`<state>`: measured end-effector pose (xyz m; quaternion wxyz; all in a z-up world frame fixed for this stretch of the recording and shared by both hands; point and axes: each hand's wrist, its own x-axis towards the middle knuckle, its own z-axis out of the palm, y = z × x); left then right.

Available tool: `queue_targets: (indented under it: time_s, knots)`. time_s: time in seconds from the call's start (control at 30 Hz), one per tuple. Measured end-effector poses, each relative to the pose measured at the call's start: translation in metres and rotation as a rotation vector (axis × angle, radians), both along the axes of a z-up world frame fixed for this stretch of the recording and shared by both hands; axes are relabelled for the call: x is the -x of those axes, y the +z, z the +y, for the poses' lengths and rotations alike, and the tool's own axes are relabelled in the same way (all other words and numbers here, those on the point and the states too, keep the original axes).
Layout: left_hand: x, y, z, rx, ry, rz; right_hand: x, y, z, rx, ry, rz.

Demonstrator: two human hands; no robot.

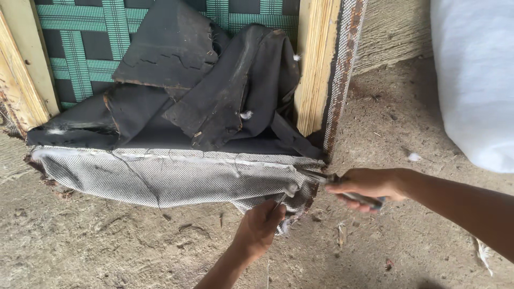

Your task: The person uses a staple remover to pull staples from the edge of a fabric-covered furniture frame. They repeatedly insert the tool under the fabric and lever out staples, then pull the fabric away to expose the frame.

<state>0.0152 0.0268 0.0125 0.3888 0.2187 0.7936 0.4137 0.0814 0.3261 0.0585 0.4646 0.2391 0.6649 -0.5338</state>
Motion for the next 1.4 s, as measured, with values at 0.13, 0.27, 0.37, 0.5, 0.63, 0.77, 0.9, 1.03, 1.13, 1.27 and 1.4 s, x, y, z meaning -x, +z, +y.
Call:
queue_targets:
  time_s: [0.13, 0.27, 0.37, 0.5, 0.63, 0.77, 0.9, 1.03, 1.13, 1.27, 1.4]
  knots:
    - [-0.005, 0.0, 0.001, 0.101, -0.014, -0.052, 0.012, 0.012, -0.008, -0.826, 0.651, 0.228]
    - [-0.005, 0.001, 0.003, 0.094, 0.013, -0.066, 0.022, 0.035, -0.008, -0.948, 0.787, 0.241]
    - [-0.008, -0.001, -0.002, 0.101, 0.001, -0.069, 0.028, 0.042, 0.004, -0.627, 0.557, 0.281]
    - [-0.006, 0.001, -0.006, 0.06, 0.003, -0.047, 0.03, 0.037, 0.033, -0.215, 0.077, -0.043]
    - [-0.006, -0.002, -0.006, 0.052, 0.024, -0.05, 0.028, 0.03, 0.044, -0.112, -0.068, -0.041]
    - [-0.008, -0.006, -0.011, 0.061, 0.021, -0.058, 0.018, 0.026, 0.021, 0.248, -0.267, -0.077]
    - [-0.004, -0.007, -0.01, 0.047, 0.013, -0.043, 0.008, 0.032, 0.002, 0.041, -0.432, -0.262]
    - [-0.009, -0.011, -0.013, 0.071, 0.03, -0.098, 0.0, 0.023, -0.007, 0.257, -0.334, -0.201]
    - [-0.006, -0.011, -0.009, 0.092, 0.013, -0.091, 0.006, 0.023, -0.003, 0.144, -0.174, -0.142]
    - [-0.009, -0.013, -0.01, 0.082, 0.022, -0.094, 0.019, 0.029, -0.006, -0.241, 0.205, 0.007]
    - [-0.008, -0.011, -0.012, 0.047, 0.016, -0.094, 0.025, 0.039, -0.017, -0.699, 0.655, 0.176]
